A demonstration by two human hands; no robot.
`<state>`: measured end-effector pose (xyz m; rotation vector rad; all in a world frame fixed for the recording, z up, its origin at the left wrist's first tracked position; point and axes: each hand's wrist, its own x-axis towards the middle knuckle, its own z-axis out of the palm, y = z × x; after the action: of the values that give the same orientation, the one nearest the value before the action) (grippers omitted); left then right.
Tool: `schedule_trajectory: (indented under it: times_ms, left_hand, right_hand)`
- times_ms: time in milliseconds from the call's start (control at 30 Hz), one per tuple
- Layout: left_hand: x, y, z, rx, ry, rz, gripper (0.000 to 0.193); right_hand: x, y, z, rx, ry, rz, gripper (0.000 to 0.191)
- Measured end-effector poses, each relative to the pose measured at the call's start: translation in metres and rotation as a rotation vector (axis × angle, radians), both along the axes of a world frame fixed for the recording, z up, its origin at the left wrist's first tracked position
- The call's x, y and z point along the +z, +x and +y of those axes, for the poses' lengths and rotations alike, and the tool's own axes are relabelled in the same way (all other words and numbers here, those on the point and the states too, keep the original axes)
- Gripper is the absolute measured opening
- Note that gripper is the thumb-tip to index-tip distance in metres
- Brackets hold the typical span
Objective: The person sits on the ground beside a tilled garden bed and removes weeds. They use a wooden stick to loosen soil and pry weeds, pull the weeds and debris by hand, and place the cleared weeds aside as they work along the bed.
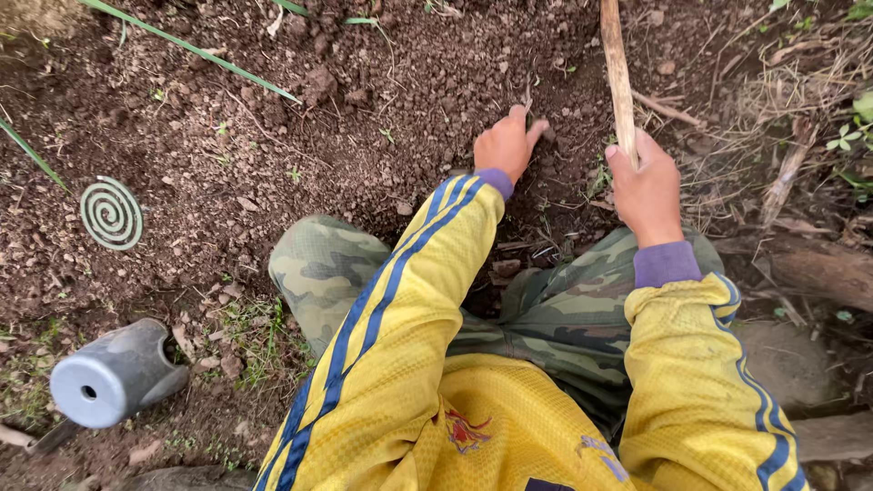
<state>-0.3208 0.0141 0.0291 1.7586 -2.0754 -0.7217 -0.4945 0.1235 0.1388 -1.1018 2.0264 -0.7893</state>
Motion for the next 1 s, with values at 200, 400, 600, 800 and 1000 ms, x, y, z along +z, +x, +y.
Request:
schedule_trajectory:
  times_ms: [200, 400, 600, 800, 1000]
  left_hand:
    - [-0.004, 0.006, -0.008, 0.243, 0.001, 0.371, 0.025]
    - [0.002, -0.007, -0.015, 0.341, -0.166, 0.596, 0.024]
    - [0.015, -0.035, -0.041, 0.339, -0.175, 0.583, 0.037]
    - [0.017, -0.034, -0.043, 0.261, -0.074, 0.384, 0.026]
    - [0.018, -0.044, -0.023, 0.111, -0.233, 0.581, 0.023]
  right_hand:
    - [-0.002, -0.005, 0.001, 0.083, -0.137, 0.082, 0.038]
    - [-0.002, -0.008, 0.0, 0.055, -0.059, -0.002, 0.037]
    - [-0.001, -0.011, 0.0, 0.068, -0.068, 0.024, 0.038]
    - [-0.006, -0.018, 0.002, 0.063, -0.056, 0.003, 0.038]
    - [-0.006, -0.019, 0.003, 0.07, -0.073, 0.035, 0.035]
